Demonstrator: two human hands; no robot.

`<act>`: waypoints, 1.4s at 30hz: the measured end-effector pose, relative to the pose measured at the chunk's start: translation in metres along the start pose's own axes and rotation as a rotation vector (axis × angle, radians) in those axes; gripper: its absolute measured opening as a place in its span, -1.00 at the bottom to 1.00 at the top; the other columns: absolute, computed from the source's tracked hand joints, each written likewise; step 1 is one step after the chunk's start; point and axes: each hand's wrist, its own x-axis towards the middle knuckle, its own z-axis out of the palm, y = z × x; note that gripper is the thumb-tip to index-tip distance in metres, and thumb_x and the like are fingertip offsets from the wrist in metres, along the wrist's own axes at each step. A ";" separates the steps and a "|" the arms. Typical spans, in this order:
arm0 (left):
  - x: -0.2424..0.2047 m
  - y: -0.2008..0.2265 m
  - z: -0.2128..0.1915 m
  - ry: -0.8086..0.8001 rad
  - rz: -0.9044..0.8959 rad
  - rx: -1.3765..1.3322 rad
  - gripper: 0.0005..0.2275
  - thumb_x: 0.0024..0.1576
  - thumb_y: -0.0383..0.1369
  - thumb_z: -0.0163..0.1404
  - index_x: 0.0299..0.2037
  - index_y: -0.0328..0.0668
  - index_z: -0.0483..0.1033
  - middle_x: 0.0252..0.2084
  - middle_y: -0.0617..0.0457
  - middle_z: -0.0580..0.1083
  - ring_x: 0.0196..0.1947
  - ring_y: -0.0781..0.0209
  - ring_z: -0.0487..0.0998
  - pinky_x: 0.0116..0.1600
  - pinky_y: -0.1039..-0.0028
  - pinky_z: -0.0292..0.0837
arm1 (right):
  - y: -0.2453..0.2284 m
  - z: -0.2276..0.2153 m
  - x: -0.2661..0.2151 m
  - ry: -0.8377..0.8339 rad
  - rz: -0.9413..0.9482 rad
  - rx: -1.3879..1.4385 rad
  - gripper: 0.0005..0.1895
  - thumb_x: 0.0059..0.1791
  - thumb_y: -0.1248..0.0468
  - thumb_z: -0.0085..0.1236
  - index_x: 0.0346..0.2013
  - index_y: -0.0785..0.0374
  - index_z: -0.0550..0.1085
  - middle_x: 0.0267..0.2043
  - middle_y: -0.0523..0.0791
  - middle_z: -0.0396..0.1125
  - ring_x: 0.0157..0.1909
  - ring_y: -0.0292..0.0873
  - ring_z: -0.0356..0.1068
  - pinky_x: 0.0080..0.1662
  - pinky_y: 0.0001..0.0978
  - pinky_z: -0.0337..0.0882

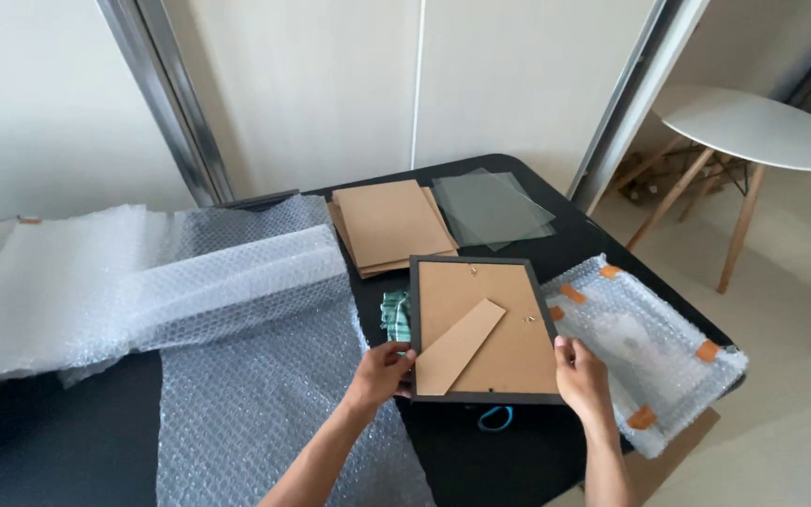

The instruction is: The person wraps a picture frame in bubble wrap and secures it with tape using scissors.

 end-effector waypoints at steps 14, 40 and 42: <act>-0.112 -0.013 -0.071 0.020 0.212 -0.137 -0.72 0.08 -0.38 0.01 -0.02 -0.27 0.36 -0.41 0.01 0.47 -0.40 0.28 0.50 -0.42 0.49 0.47 | -0.038 -0.016 -0.092 0.002 -0.305 0.313 -0.71 0.04 0.23 -0.04 -0.01 0.31 0.43 -0.16 -0.11 0.39 -0.12 -0.31 0.31 -0.06 -0.50 0.25; -0.229 -0.046 -0.187 0.572 -0.038 0.199 -0.69 0.06 -0.37 0.07 -0.02 -0.35 0.48 -0.23 -0.19 0.51 -0.24 0.07 0.56 -0.42 0.35 0.61 | -0.107 0.131 -0.142 -0.484 -0.557 -0.093 -0.57 -0.02 0.14 0.01 0.08 0.31 0.41 -0.19 0.11 0.44 -0.20 0.11 0.45 -0.22 -0.15 0.46; -0.225 -0.047 -0.187 0.568 -0.069 0.265 -0.70 0.06 -0.36 0.06 -0.02 -0.31 0.49 -0.20 -0.17 0.52 -0.20 0.06 0.57 -0.42 0.36 0.63 | -0.104 0.136 -0.140 -0.477 -0.562 -0.114 -0.57 -0.02 0.14 0.01 0.08 0.30 0.41 -0.20 0.11 0.44 -0.21 0.10 0.46 -0.23 -0.15 0.46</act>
